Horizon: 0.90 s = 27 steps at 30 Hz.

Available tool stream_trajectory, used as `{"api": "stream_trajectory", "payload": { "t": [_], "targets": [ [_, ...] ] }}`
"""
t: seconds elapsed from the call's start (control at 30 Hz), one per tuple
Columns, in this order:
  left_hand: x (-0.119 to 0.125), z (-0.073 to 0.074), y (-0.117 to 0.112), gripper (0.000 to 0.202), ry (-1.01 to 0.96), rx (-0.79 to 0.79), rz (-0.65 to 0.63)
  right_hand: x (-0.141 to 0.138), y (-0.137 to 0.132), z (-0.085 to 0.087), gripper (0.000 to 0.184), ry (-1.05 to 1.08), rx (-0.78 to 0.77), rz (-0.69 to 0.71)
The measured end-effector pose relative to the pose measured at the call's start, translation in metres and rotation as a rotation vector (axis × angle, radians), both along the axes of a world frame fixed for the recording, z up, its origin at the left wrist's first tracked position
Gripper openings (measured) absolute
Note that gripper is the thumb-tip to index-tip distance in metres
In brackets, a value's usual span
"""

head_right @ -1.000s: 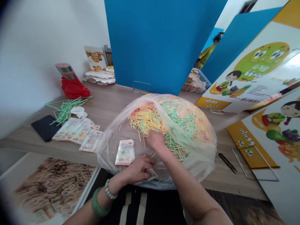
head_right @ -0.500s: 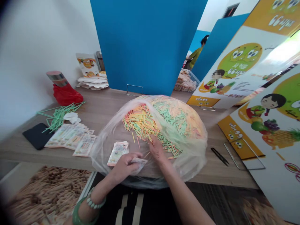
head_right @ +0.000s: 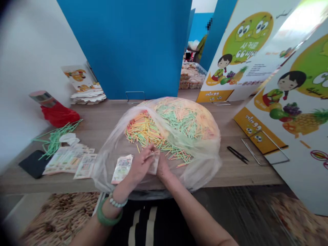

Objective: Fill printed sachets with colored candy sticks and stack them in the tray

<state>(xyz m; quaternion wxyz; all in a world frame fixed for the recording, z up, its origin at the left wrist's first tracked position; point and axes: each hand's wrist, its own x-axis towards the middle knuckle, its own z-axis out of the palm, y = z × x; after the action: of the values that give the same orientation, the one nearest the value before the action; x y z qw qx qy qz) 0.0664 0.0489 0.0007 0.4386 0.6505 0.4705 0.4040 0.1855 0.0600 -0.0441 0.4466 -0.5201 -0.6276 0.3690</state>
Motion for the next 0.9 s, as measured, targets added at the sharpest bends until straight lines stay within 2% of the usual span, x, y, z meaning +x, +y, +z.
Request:
{"api": "stream_trajectory", "payload": {
  "t": [0.1, 0.17, 0.23, 0.37, 0.4, 0.53, 0.63, 0.73, 0.83, 0.9],
  "targets": [
    [-0.02, 0.009, -0.002, 0.027, -0.226, -0.179, 0.153, 0.01, -0.004, 0.002, 0.016, -0.006, -0.014, -0.02],
    [-0.03, 0.01, -0.006, 0.033, -0.333, -0.295, 0.202, 0.014, -0.006, 0.003, 0.013, -0.019, -0.032, -0.018],
    [-0.036, 0.008, -0.013, 0.038, -0.37, -0.381, 0.189, 0.014, -0.007, 0.003, 0.014, -0.024, -0.034, 0.029],
    [-0.038, 0.001, -0.027, 0.047, -0.347, -0.481, 0.083, 0.012, -0.01, 0.003, 0.02, -0.072, 0.077, 0.282],
    [-0.038, 0.0, -0.03, 0.048, -0.331, -0.488, 0.068, 0.012, -0.011, 0.003, 0.02, -0.086, 0.075, 0.278],
    [-0.042, 0.001, -0.03, 0.039, -0.231, -0.44, 0.082, 0.017, -0.013, 0.008, 0.02, -0.085, -0.045, 0.083],
    [-0.044, 0.005, -0.025, 0.028, -0.199, -0.398, 0.106, 0.02, -0.013, 0.022, 0.012, 0.076, -0.101, 0.019],
    [-0.044, 0.007, -0.022, 0.028, -0.221, -0.446, 0.155, 0.021, -0.01, 0.037, 0.008, 0.394, -0.121, -0.075],
    [-0.04, 0.004, -0.022, 0.033, -0.283, -0.528, 0.221, 0.019, -0.007, 0.044, 0.006, 0.696, -0.203, -0.044],
    [-0.038, 0.001, -0.022, 0.031, -0.275, -0.506, 0.209, 0.016, -0.005, 0.047, 0.012, 0.815, -0.288, -0.007]
  ]
}}
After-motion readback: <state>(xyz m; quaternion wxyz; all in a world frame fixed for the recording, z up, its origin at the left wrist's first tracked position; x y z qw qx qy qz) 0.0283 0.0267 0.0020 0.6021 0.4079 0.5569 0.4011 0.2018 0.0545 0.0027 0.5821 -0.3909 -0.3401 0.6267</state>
